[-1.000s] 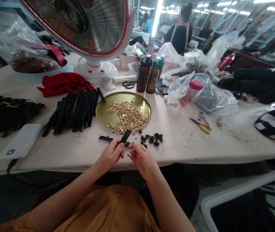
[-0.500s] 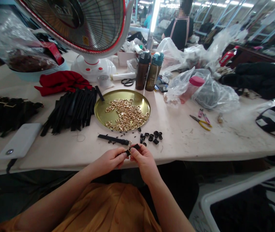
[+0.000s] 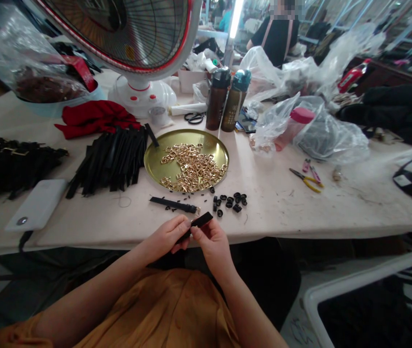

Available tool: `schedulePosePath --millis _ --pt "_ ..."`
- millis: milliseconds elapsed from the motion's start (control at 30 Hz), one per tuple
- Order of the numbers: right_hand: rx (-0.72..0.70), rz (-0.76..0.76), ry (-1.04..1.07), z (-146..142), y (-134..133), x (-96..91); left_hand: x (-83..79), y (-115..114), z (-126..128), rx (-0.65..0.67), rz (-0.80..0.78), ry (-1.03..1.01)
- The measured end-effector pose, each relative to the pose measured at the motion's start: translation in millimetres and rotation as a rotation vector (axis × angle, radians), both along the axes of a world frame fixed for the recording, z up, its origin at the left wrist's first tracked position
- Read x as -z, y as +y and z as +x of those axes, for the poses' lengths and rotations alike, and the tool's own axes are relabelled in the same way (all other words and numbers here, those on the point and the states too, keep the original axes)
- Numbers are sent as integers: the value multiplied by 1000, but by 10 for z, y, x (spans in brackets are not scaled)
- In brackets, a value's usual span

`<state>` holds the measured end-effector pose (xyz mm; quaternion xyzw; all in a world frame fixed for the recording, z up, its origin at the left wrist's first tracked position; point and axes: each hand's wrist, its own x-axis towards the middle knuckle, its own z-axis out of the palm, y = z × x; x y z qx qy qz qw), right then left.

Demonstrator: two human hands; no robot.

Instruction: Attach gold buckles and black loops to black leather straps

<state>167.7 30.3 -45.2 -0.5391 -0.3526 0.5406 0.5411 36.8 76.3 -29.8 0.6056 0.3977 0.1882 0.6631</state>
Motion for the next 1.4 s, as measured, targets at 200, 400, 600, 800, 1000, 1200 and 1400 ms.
schedulePosePath --millis 200,400,600,800,1000,1200,1400 --pt "-75 -34 16 39 -10 -72 50 -48 12 -62 10 -47" --pt "-38 -49 11 34 -34 -40 87 -95 45 -80 65 7" --pt "3 -15 -26 -43 -39 -25 63 -86 67 -98 158 95" --pt "-3 1 -55 -29 -52 56 81 -93 74 -102 183 114" --pt "18 -56 -3 37 -50 68 44 -112 64 -125 193 101" --pt "194 199 -689 8 -112 -4 26 -96 58 -173 235 166" --pt "55 184 -755 5 -64 -19 13 -142 111 -185 204 163"
